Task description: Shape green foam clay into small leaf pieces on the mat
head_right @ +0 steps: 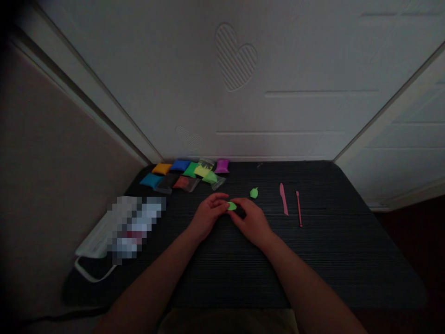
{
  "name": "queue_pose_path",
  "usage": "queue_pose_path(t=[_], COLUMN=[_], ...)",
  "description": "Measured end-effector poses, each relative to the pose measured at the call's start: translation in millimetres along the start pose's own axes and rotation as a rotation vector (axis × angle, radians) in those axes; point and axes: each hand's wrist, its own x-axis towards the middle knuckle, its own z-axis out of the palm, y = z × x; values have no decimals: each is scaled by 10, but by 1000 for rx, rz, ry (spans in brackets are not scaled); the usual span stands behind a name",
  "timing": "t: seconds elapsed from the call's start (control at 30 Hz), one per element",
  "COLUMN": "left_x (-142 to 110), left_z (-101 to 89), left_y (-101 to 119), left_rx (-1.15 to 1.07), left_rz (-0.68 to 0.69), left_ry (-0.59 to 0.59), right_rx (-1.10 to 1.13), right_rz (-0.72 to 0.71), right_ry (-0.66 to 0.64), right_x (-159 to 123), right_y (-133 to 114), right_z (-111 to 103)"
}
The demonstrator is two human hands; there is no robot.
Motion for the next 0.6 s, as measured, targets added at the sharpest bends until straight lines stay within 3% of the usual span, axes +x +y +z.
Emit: queue_pose_path(t=[0.6], left_x=[-3], left_z=[-24], left_y=[7], left_rx=[-33], left_rz=[20], left_ry=[-28], right_rx=[-31], right_rz=[-51], right_ry=[-27], right_x=[13], right_y=[26], right_z=[-62])
